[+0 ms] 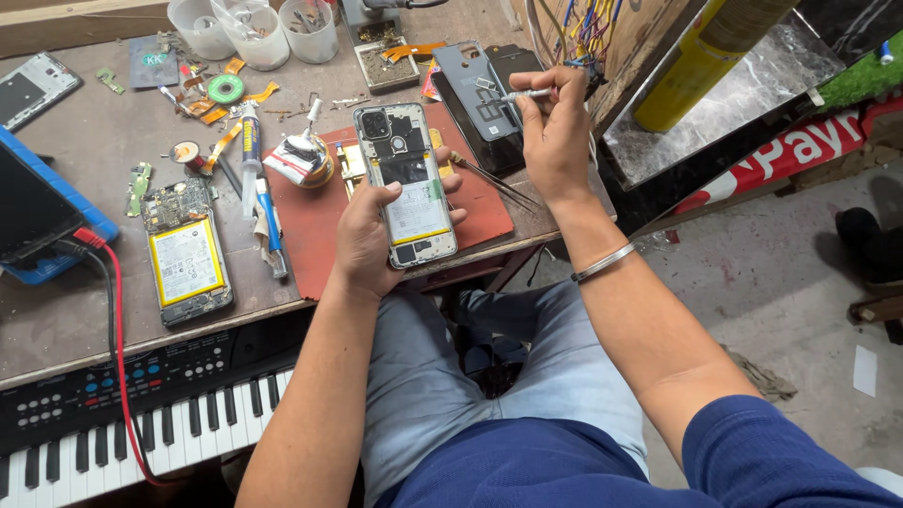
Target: The person reassembles a smartphone by aligning and snapping the back cover onto the chassis, then secures it with rubber bands. The phone is briefly powered on to verify the screen and then placed on the counter.
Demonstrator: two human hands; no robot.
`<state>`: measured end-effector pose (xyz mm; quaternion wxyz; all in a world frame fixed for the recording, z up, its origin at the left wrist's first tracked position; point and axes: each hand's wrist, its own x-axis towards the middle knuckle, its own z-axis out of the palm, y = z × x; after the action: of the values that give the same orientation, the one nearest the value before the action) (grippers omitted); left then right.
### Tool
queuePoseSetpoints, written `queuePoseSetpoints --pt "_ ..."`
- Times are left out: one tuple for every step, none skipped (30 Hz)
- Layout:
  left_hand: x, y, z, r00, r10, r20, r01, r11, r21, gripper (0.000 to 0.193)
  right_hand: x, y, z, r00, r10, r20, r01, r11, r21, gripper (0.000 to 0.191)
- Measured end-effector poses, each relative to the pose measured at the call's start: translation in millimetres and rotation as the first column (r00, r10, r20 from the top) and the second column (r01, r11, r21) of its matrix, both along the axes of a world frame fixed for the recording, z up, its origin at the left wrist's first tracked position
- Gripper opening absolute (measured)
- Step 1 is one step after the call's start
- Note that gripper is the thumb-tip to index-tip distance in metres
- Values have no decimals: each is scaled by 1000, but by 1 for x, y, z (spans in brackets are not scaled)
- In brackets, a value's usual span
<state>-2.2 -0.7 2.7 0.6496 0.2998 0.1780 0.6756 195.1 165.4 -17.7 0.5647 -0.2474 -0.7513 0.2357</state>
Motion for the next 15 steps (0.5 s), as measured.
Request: queuePoseSetpoints --pt "0 0 0 1000 -5 7 5 1000 3 60 -1 0 0 1000 13 -5 -13 1000 -8 25" --pt "-1 1 -1 1000 -9 14 9 1000 6 60 -1 1 0 1000 25 -10 -25 1000 -15 25" --pt "-1 1 -1 1000 -14 22 14 1000 9 60 -1 1 0 999 38 -15 -38 999 -23 25" --pt "-1 1 -2 1000 -13 22 12 1000 5 60 -1 0 0 999 32 -9 -32 999 -23 26" --pt "-1 2 -2 1000 -11 22 11 1000 2 60 -1 0 0 1000 26 -3 -26 999 -23 26" --pt "-1 2 -3 1000 -10 22 10 1000 -3 61 0 -1 0 1000 20 3 -20 1000 -23 26" --pt "0 1 -3 1000 -7 17 7 1000 -1 60 0 -2 0 1000 23 -6 -23 999 -27 26" --pt "-1 1 -3 1000 -3 11 3 1000 2 60 0 -3 0 1000 25 -16 -26 999 -29 26" --pt "-1 1 -3 1000 1 5 -1 1000 6 59 0 -4 1 999 28 -26 -29 999 -32 26" --pt "-1 1 -3 1000 -1 6 1 1000 2 59 1 -5 2 999 34 -29 -35 999 -27 26" --pt "-1 1 -3 1000 -2 7 2 1000 -2 59 1 -6 3 999 39 -31 -40 999 -22 25" --pt "-1 1 -2 1000 -4 9 4 1000 -6 60 1 -7 5 998 46 -34 -47 999 -16 25" --pt "-1 1 -2 1000 -4 12 4 1000 -4 59 0 -9 7 995 77 -63 -78 997 -11 27" --pt "0 1 -2 1000 -3 15 3 1000 -2 59 0 -12 9 990 109 -92 -110 994 -6 28" --pt "0 1 -2 1000 -2 19 2 1000 -1 59 -1 -15 12 983 141 -121 -142 990 1 30"
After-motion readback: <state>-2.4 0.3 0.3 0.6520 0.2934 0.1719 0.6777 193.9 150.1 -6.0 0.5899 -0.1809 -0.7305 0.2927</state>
